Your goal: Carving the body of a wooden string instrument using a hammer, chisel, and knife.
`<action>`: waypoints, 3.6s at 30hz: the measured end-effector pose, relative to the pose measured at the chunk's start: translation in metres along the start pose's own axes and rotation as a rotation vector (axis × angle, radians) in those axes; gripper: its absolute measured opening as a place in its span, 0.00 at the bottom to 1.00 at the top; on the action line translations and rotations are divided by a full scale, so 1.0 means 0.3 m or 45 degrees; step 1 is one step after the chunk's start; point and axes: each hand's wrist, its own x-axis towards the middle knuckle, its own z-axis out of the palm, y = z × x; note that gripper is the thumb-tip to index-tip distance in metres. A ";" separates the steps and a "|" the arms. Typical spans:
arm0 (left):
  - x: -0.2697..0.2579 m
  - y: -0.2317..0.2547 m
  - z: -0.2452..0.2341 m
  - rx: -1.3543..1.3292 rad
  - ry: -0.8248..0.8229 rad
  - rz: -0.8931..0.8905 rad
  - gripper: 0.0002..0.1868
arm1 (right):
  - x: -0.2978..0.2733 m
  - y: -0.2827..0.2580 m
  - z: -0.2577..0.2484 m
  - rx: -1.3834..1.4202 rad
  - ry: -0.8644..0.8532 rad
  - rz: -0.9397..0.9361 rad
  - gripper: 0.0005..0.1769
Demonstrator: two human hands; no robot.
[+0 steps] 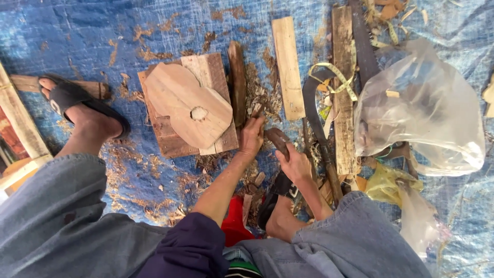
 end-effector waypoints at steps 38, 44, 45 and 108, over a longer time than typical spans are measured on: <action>0.047 0.003 -0.039 0.206 -0.006 0.122 0.17 | -0.055 -0.175 -0.196 0.135 0.518 -0.235 0.24; 0.019 0.003 -0.023 0.157 -0.068 0.120 0.17 | 0.026 -0.006 -0.050 -0.064 0.585 -0.414 0.23; 0.040 0.034 -0.082 0.215 -0.102 0.114 0.16 | 0.020 -0.037 -0.079 0.123 0.299 -0.323 0.22; 0.057 0.754 -1.427 -1.321 0.440 0.288 0.22 | -0.708 -0.846 -0.820 0.438 0.329 -1.176 0.05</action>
